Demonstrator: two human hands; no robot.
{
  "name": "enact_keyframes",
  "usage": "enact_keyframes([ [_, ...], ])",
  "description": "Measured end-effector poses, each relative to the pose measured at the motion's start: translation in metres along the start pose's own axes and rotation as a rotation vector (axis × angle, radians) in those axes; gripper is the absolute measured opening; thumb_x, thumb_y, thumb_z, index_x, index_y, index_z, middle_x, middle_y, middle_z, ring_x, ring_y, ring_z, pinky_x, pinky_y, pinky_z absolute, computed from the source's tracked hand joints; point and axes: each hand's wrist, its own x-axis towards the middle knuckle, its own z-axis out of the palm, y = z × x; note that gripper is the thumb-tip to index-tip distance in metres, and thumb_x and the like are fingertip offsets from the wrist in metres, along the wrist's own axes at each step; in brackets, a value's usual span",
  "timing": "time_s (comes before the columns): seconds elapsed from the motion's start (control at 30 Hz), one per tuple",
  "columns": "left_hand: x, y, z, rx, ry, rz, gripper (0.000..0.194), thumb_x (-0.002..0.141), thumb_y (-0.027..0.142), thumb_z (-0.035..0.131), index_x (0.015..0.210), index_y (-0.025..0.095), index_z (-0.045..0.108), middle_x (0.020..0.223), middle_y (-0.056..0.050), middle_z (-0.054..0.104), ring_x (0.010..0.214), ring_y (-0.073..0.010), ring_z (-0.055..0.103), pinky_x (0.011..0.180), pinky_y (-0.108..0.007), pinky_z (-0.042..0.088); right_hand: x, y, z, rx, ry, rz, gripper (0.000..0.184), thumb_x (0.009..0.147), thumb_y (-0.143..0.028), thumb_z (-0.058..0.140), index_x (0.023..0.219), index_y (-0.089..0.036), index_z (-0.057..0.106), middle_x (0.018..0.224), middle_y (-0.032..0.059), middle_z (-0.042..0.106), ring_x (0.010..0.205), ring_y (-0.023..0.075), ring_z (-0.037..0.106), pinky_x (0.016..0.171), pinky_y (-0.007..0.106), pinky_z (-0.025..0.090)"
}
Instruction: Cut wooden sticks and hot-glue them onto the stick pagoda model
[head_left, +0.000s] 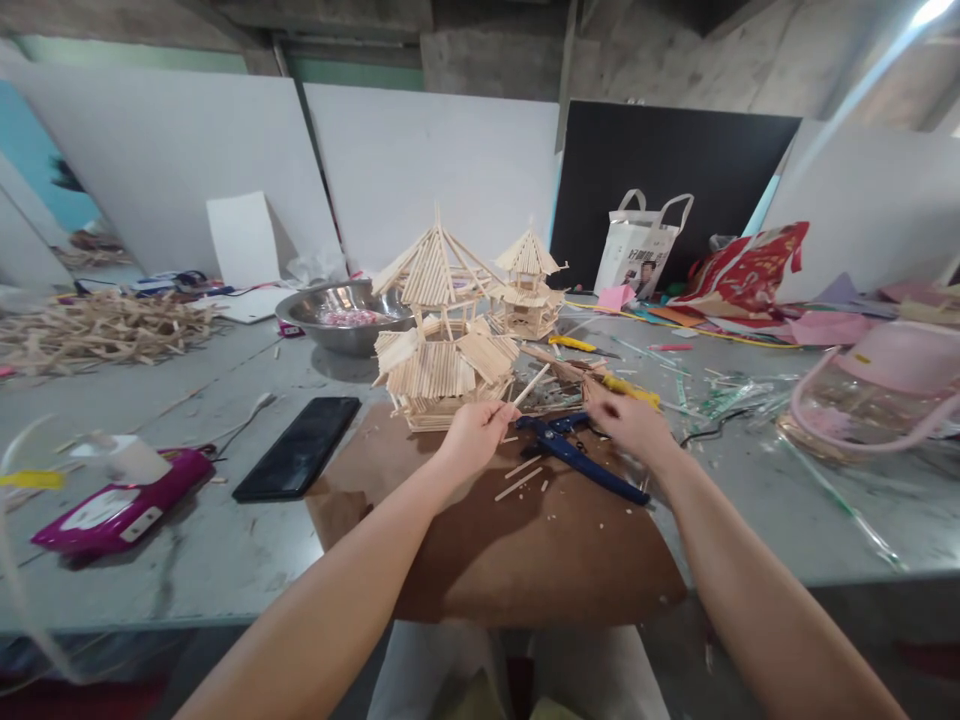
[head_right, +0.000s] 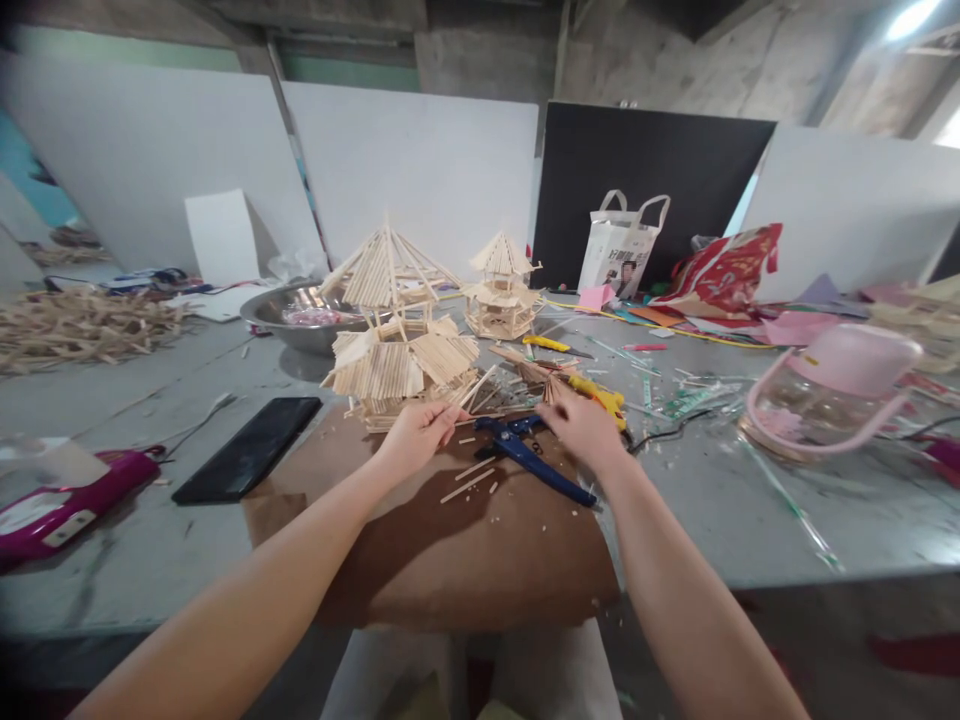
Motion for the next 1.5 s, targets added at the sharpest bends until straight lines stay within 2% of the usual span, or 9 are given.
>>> enact_keyframes([
  [0.1,0.001,-0.002,-0.002,0.034,0.025,0.011,0.034,0.078,0.038,0.036,0.066,0.014,0.057,0.044,0.004,0.042,0.043,-0.0086,0.038,0.046,-0.021,0.031,-0.014,-0.024,0.003,-0.117,-0.252,-0.162,0.047,0.068,-0.064,0.035,0.064,-0.022,0.056,0.067,0.0041,0.062,0.063,0.0185,0.055,0.05,0.025,0.03],
  [0.37,0.001,-0.004,-0.001,0.156,0.065,0.05,0.035,0.079,0.036,0.033,0.067,0.015,0.058,0.045,0.003,0.045,0.047,-0.0092,0.041,0.05,-0.021,0.033,-0.023,-0.028,0.006,-0.238,-0.272,-0.216,0.027,0.074,-0.044,0.041,0.079,-0.021,0.054,0.081,0.0068,0.062,0.075,0.0224,0.056,0.053,0.025,0.03],
  [0.67,-0.003,-0.005,0.002,0.1,0.107,0.076,0.032,0.08,0.038,0.032,0.066,0.016,0.051,0.048,0.004,0.042,0.047,-0.0082,0.039,0.05,-0.02,0.033,-0.01,-0.012,-0.007,0.298,0.07,-0.015,0.03,0.062,-0.045,0.055,0.076,-0.018,0.054,0.071,0.0032,0.06,0.066,0.0178,0.055,0.055,0.025,0.036],
  [0.8,-0.003,-0.008,0.006,0.082,0.138,0.096,0.03,0.08,0.035,0.034,0.065,0.015,0.051,0.057,0.002,0.049,0.057,-0.0094,0.045,0.057,-0.021,0.036,-0.013,-0.011,-0.013,0.654,0.253,0.062,0.03,0.06,-0.039,0.058,0.08,-0.017,0.052,0.049,-0.0038,0.051,0.042,0.0104,0.045,0.04,0.021,0.031],
  [0.97,-0.004,-0.008,0.01,-0.001,0.092,0.11,0.029,0.078,0.037,0.036,0.064,0.015,0.049,0.076,-0.002,0.057,0.063,-0.0091,0.049,0.06,-0.021,0.04,-0.02,-0.015,-0.008,1.271,0.003,0.005,0.023,0.066,-0.03,0.054,0.085,-0.018,0.052,0.033,-0.0114,0.033,0.024,0.0058,0.025,0.028,0.019,0.017],
  [1.03,-0.005,-0.008,0.013,-0.104,0.037,0.042,0.03,0.078,0.04,0.035,0.065,0.015,0.047,0.084,-0.002,0.057,0.048,-0.005,0.046,0.046,-0.019,0.037,-0.02,-0.017,-0.004,1.369,-0.073,-0.017,0.011,0.066,-0.028,0.054,0.065,-0.017,0.051,0.032,-0.0093,0.034,0.024,0.0056,0.028,0.028,0.019,0.019],
  [1.23,-0.005,-0.011,0.015,-0.291,0.014,-0.06,0.029,0.077,0.041,0.037,0.066,0.016,0.043,0.081,-0.001,0.055,0.034,-0.0021,0.042,0.034,-0.018,0.03,-0.018,-0.017,-0.001,1.508,-0.123,-0.019,0.033,0.066,-0.025,0.05,0.037,-0.019,0.035,0.03,-0.0058,0.031,0.027,0.006,0.032,0.033,0.021,0.025],
  [1.4,-0.005,-0.01,0.018,-0.221,-0.05,-0.027,0.031,0.078,0.042,0.035,0.066,0.015,0.048,0.046,0.006,0.039,0.033,-0.0037,0.032,0.033,-0.017,0.024,-0.017,-0.019,0.0,1.592,-0.147,0.027,0.009,0.062,-0.027,0.049,0.06,-0.018,0.049,0.049,-0.0035,0.047,0.038,0.0088,0.042,0.038,0.023,0.033],
  [1.5,-0.007,-0.008,0.021,-0.102,0.031,0.031,0.031,0.078,0.041,0.036,0.064,0.016,0.048,0.046,0.005,0.038,0.038,-0.0045,0.033,0.037,-0.017,0.027,-0.015,-0.02,0.003,1.61,-0.143,0.067,0.024,0.06,-0.026,0.051,0.082,-0.017,0.054,0.063,-0.0012,0.055,0.038,0.008,0.043,0.035,0.022,0.03],
])
